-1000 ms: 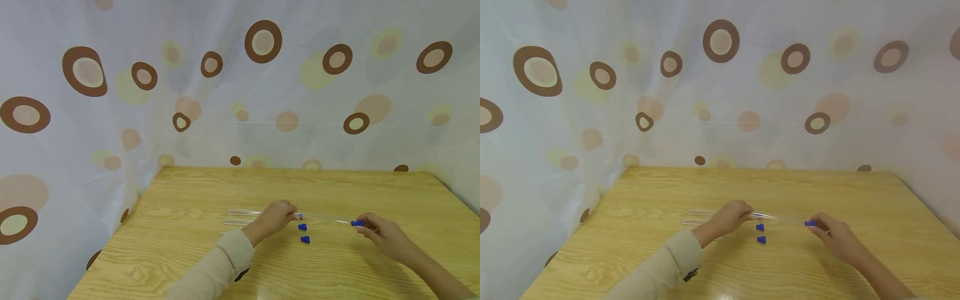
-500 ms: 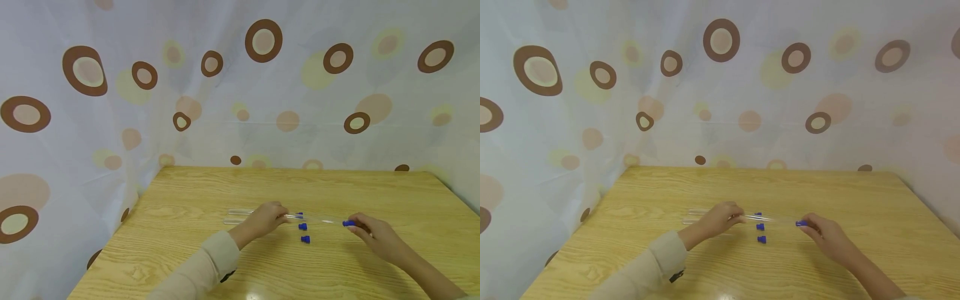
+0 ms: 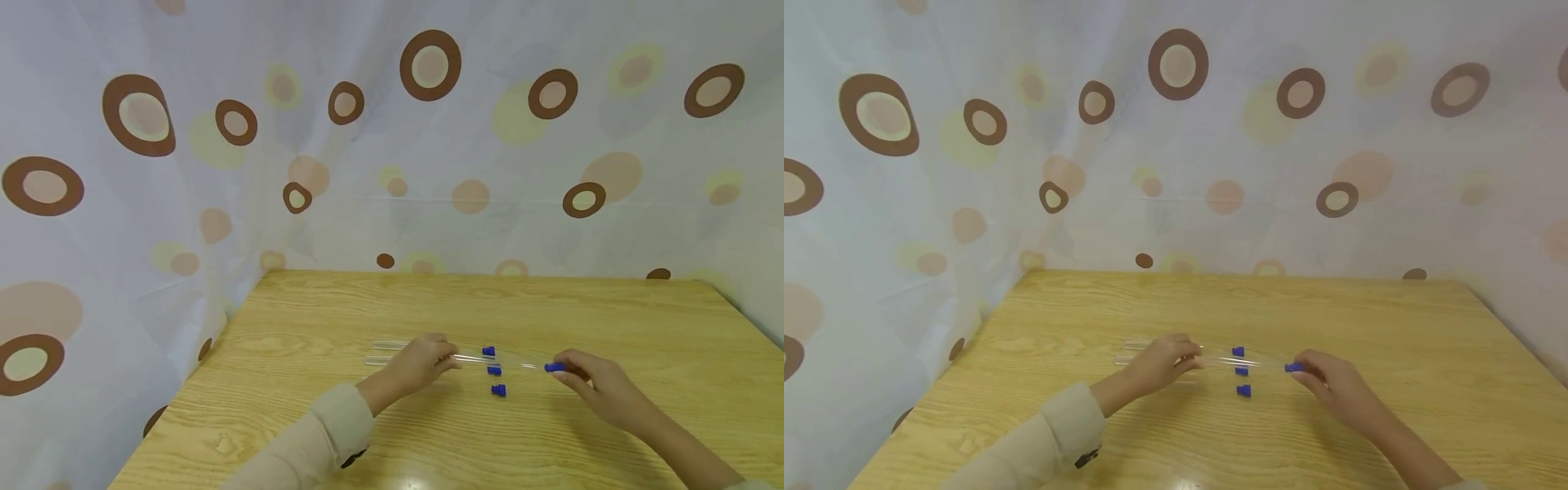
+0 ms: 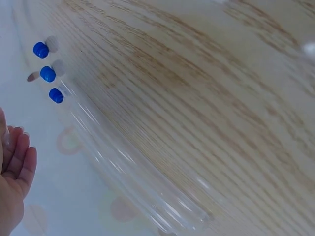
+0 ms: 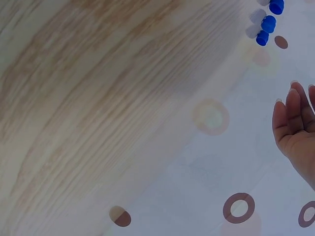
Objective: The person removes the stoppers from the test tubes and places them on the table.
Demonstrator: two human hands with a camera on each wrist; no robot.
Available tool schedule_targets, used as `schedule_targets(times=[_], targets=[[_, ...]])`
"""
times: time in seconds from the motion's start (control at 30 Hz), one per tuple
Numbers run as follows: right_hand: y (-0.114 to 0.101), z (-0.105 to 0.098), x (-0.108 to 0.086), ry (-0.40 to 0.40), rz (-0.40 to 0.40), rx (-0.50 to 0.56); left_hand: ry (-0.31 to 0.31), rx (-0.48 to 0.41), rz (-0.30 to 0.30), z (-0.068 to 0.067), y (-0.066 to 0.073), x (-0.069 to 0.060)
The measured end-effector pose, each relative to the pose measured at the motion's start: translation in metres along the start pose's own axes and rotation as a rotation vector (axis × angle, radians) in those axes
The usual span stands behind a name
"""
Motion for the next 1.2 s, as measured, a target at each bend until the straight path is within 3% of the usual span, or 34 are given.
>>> schedule_targets(times=[0.27,0.67,0.97,1.2], targets=[[-0.009,0.000,0.001,0.041,-0.049,0.016,0.036,-0.012,0.028,-0.007,0.003,-0.007],[-0.021,0.002,0.006,0.054,-0.100,0.037,0.099,0.023,0.126,-0.019,0.006,-0.021],[-0.031,0.006,0.012,0.063,-0.143,0.056,0.143,0.031,0.134,-0.027,0.004,-0.030],[-0.035,0.009,0.016,0.045,-0.119,0.067,0.148,0.047,0.124,-0.033,0.002,-0.035]])
Point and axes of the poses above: each hand's wrist, its own x-axis towards the middle knuckle, its own z-axis out of the palm, y = z × x, the point moved 6 cm from there along x, towards the middle knuckle, and after that the axes turned 13 degrees about -x, right-handed, at the moved point
